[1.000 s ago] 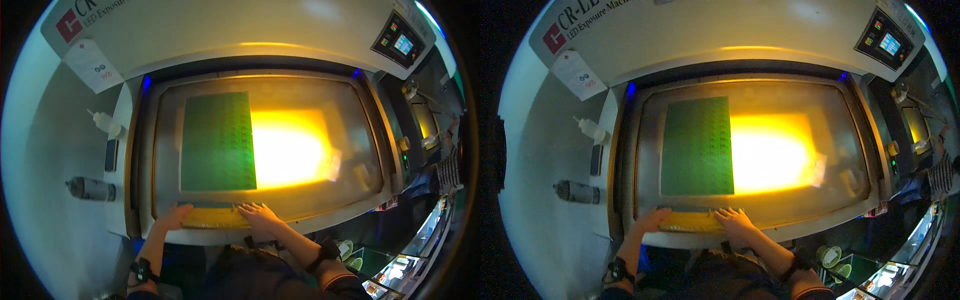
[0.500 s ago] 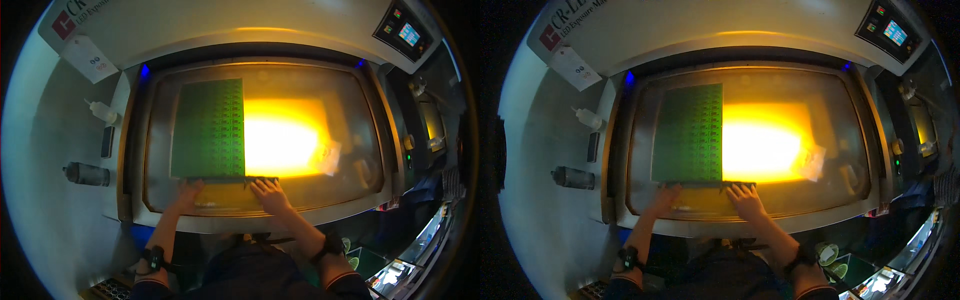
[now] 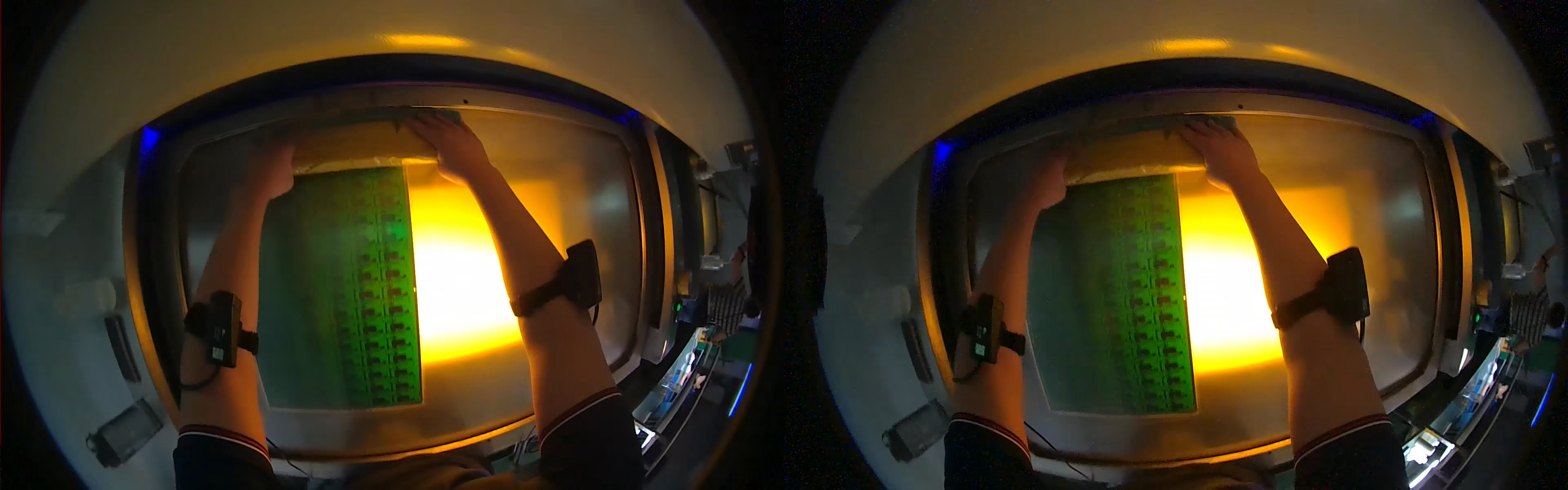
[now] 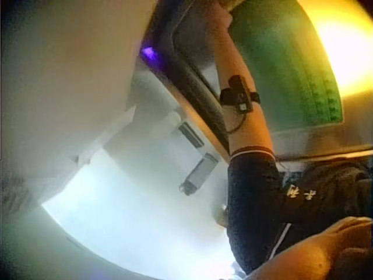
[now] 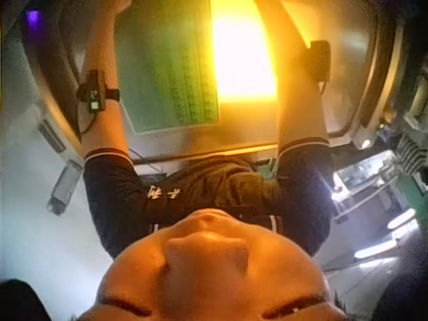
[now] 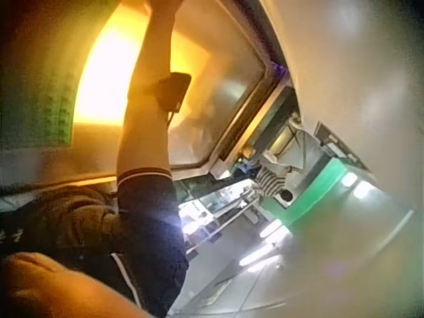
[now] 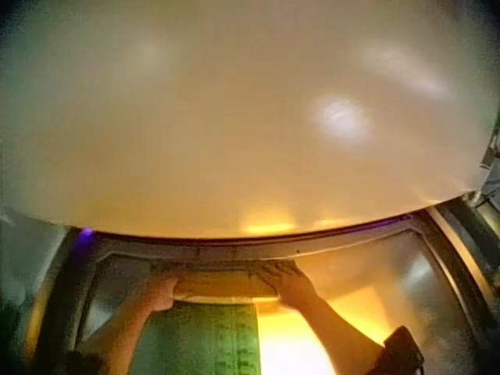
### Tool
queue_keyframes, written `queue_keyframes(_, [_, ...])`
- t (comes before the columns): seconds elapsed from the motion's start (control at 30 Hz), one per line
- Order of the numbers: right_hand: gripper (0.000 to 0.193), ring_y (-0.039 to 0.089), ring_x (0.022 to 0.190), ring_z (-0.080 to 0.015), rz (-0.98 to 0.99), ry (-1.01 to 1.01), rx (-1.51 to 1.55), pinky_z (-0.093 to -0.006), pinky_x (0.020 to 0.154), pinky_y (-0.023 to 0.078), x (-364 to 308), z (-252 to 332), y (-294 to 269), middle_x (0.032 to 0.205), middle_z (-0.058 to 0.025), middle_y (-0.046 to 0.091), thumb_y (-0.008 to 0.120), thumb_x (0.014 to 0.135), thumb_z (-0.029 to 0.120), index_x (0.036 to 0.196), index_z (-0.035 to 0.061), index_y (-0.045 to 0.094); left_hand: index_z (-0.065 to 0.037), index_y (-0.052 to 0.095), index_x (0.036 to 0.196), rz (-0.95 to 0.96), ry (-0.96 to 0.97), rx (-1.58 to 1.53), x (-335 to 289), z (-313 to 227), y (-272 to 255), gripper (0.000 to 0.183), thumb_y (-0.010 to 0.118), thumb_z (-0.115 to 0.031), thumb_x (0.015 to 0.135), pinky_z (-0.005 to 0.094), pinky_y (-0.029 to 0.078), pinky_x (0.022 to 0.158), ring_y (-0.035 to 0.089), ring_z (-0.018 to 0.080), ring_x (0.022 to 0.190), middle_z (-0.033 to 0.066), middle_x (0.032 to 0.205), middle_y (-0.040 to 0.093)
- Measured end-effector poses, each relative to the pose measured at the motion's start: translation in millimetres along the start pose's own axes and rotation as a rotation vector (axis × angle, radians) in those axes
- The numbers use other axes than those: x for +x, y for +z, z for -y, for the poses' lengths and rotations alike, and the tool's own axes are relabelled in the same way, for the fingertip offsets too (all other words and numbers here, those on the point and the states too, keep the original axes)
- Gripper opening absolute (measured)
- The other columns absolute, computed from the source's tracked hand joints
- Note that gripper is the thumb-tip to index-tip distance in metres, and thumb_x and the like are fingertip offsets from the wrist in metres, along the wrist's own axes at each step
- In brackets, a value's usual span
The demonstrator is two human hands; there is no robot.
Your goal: Operate an LED exposure machine to process circuit board panels.
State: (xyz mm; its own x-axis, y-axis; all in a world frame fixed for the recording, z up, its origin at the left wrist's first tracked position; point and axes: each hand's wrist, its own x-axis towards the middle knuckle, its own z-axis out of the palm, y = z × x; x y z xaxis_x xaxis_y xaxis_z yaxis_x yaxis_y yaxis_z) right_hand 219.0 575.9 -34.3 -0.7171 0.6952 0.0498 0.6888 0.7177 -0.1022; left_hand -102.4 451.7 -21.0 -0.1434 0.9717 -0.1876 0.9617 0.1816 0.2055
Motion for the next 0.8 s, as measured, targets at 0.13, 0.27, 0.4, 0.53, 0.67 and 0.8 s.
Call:
queue_keyframes(0.13, [0.073, 0.042, 0.137, -0.0259, -0.045, -0.045, -0.008, -0.0536, 0.11, 0.037, 22.2, -26.0, 2.3, 0.151, -0.0003, 0.042, 0.058, 0.081, 0.0, 0.146, 0.0301, 0.041, -0.019, 0.044, 0.142, 0.023, 0.007, -0.004, 9.0, -7.0, 2.5, 0.068, 0.058, 0.004, 0.08, 0.048, 0.049, 0.095, 0.057, 0.0384, 0.117, 0.0202, 0.124, 0.062])
queue_keyframes(0.27, [0.072, 0.043, 0.135, -0.0328, 0.04, -0.079, -0.04, -0.0471, 0.107, 0.04, -59.3, 8.5, 3.8, 0.15, -0.009, 0.043, 0.057, 0.078, -0.001, 0.145, 0.0214, 0.043, -0.02, 0.043, 0.143, -0.086, 0.082, 0.221, -63.9, -39.0, -3.4, 0.075, 0.064, 0.003, 0.074, 0.053, 0.044, 0.1, 0.051, 0.0417, 0.124, 0.0188, 0.128, 0.06])
queue_keyframes(0.4, [0.061, 0.051, 0.123, -0.0324, 0.215, -0.164, 0.187, -0.0469, 0.104, 0.038, -222.5, 96.0, -27.1, 0.141, -0.013, 0.05, 0.053, 0.079, -0.002, 0.138, 0.0097, 0.049, -0.006, 0.034, 0.147, 0.459, -0.004, 0.102, -237.8, -63.0, 10.8, 0.084, 0.069, -0.003, 0.07, 0.0581, 0.038, 0.103, 0.049, 0.0443, 0.122, 0.0183, 0.13, 0.058])
queue_keyframes(0.53, [0.068, 0.044, 0.133, -0.0405, 0.607, -0.277, 0.366, -0.0623, 0.104, 0.035, -450.1, 159.5, -65.7, 0.151, -0.0144, 0.04, 0.063, 0.085, 0.024, 0.148, 0.0141, 0.039, -0.012, 0.038, 0.147, 0.806, 0.2, 0.07, -459.4, -125.8, 39.6, 0.073, 0.064, -0.014, 0.078, 0.0625, 0.028, 0.11, 0.043, 0.0432, 0.131, 0.0123, 0.149, 0.042])
queue_keyframes(0.67, [0.062, 0.044, 0.133, -0.0399, 0.467, -0.206, 0.253, -0.0632, 0.107, 0.032, -502.8, 203.3, -67.5, 0.151, -0.0158, 0.04, 0.057, 0.09, 0.024, 0.148, 0.0146, 0.039, -0.016, 0.038, 0.148, 0.53, 0.181, 0.08, -532.8, -119.7, 62.5, 0.071, 0.062, -0.019, 0.081, 0.0699, 0.022, 0.109, 0.037, 0.0521, 0.131, 0.0115, 0.153, 0.037])
queue_keyframes(0.8, [0.06, 0.04, 0.135, -0.0374, 0.294, -0.173, 0.279, -0.0627, 0.109, 0.029, -390.8, 184.5, -56.2, 0.151, -0.0148, 0.039, 0.056, 0.085, 0.016, 0.144, 0.0139, 0.044, -0.019, 0.041, 0.148, 0.307, 0.258, 0.316, -454.4, -40.5, 93.7, 0.063, 0.056, -0.033, 0.088, 0.0691, 0.017, 0.112, 0.029, 0.0481, 0.139, 0.0089, 0.155, 0.035])
